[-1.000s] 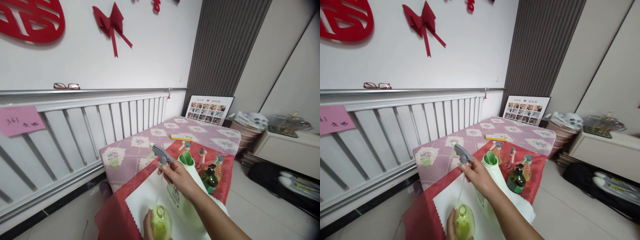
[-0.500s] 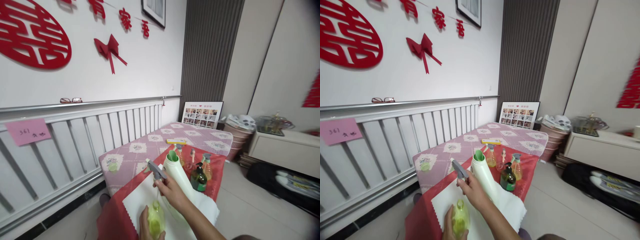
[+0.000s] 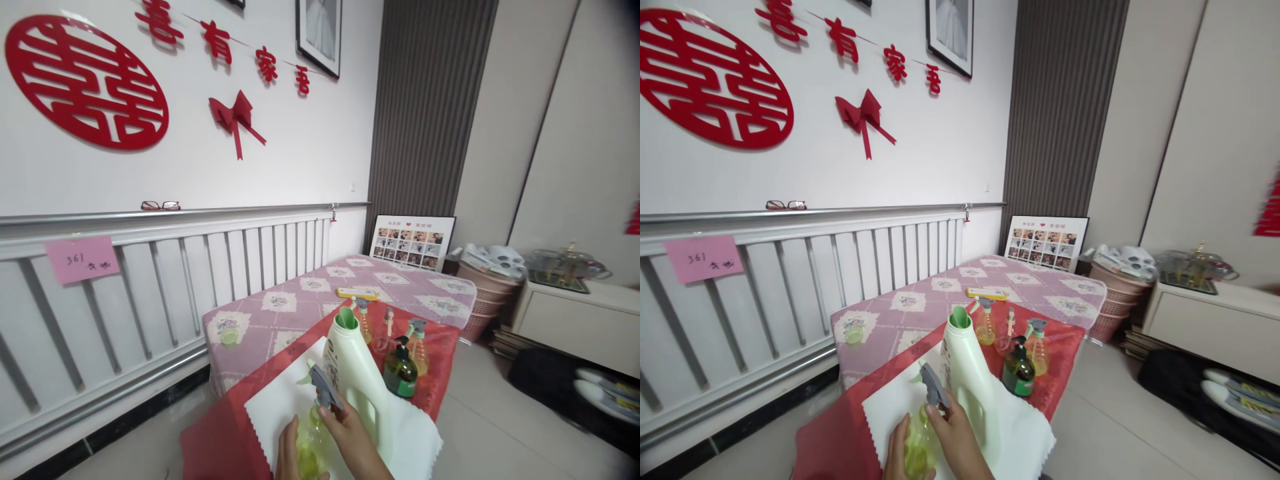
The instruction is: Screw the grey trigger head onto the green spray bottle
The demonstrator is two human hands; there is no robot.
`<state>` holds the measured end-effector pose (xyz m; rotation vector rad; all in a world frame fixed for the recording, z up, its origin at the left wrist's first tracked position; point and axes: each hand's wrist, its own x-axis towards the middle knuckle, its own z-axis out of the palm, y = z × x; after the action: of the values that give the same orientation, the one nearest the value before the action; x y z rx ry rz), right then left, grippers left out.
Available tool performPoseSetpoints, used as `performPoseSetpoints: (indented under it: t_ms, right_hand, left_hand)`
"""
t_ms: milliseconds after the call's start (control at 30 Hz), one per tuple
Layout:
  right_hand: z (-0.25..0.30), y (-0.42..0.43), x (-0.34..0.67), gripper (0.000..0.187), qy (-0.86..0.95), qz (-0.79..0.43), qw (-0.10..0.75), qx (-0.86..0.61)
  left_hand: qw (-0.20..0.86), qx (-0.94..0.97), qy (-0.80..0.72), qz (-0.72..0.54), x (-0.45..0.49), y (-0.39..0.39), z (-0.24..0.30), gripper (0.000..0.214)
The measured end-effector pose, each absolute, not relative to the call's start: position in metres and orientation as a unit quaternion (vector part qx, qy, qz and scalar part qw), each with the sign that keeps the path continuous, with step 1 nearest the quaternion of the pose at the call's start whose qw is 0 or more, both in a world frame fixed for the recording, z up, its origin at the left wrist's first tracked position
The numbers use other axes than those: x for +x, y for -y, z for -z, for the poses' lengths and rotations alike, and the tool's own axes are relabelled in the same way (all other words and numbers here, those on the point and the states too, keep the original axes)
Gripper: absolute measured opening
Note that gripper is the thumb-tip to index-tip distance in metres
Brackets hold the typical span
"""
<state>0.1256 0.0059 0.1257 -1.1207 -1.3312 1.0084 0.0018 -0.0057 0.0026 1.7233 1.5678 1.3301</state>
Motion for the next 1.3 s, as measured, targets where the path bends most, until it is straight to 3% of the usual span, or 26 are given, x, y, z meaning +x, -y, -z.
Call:
performPoseSetpoints:
  t_ms: [267, 667, 867, 1300]
  right_hand:
    - [-0.131, 0.002, 0.131, 0.054, 0.588, -0.403, 0.512, -0.479]
    - [-0.123, -0.002, 0.14, 0.053, 0.633, -0.373, 0.465, -0.494]
    - [-0.139, 0.0, 0.144, 0.044, 0.618, -0.366, 0.488, -0.495]
    - [-0.133, -0.005, 0.141, 0.044, 0.601, -0.402, 0.485, -0.492]
  left_hand:
    - [0.281, 0.644, -0.584, -0.406, -0.006, 0.007, -0.022, 0.096]
    - [0.279, 0.639, -0.574, -0.429, -0.006, 0.007, -0.01, 0.093]
    - [0.279, 0.648, -0.58, -0.409, -0.006, 0.008, -0.01, 0.096]
    - [0.275, 0.643, -0.588, -0.406, -0.006, 0.012, -0.018, 0.092]
